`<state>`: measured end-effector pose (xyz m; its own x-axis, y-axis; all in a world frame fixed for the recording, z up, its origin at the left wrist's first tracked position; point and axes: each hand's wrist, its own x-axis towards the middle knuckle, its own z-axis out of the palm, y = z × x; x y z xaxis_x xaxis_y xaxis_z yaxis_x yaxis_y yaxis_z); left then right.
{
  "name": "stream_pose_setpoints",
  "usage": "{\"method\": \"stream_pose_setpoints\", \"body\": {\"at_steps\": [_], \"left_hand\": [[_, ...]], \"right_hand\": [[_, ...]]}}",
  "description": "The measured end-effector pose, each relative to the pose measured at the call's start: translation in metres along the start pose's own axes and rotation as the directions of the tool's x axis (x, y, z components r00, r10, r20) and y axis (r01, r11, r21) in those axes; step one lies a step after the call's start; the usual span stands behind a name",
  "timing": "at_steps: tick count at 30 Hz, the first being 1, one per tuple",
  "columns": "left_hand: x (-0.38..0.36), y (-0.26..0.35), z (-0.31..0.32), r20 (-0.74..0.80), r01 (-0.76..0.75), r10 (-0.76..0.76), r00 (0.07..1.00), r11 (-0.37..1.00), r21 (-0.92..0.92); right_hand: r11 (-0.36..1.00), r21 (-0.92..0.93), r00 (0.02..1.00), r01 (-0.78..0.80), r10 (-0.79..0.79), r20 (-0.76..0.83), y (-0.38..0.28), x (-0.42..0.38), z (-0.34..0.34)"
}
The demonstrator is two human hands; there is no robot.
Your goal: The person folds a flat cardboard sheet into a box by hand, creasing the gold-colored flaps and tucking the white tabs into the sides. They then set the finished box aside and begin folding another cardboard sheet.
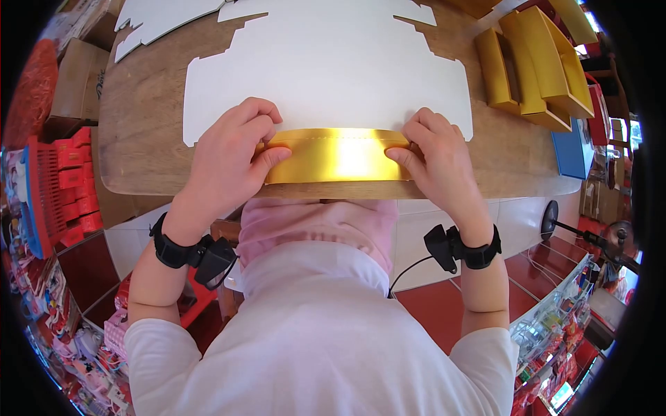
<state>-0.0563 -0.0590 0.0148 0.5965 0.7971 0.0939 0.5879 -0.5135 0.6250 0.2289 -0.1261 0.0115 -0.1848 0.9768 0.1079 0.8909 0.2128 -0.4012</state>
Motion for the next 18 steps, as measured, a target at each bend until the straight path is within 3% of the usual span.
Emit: {"method": "stream_pose_setpoints", "body": {"at_steps": [10,16,18], "left_hand": [[0.005,-0.001,0.001,0.006,0.008,-0.008,1.000,0.996,0.093],[-0.003,0.005,0.001,-0.073,0.030,-0.023,0.997,0.994,0.106],[-0.012,0.010,0.007,-0.101,-0.249,0.336,0.936,0.839,0.484]], "right_hand": [[1.000,-0.025,1.000,0.013,-0.013,0.007,0.000,0.010,-0.002],[0.984,0.159,0.997,-0.082,0.080,0.020,0.003,0.011,-0.002],[0.982,0.176,0.997,-0.071,0.068,0.026,0.004,0.012,-0.002]]}}
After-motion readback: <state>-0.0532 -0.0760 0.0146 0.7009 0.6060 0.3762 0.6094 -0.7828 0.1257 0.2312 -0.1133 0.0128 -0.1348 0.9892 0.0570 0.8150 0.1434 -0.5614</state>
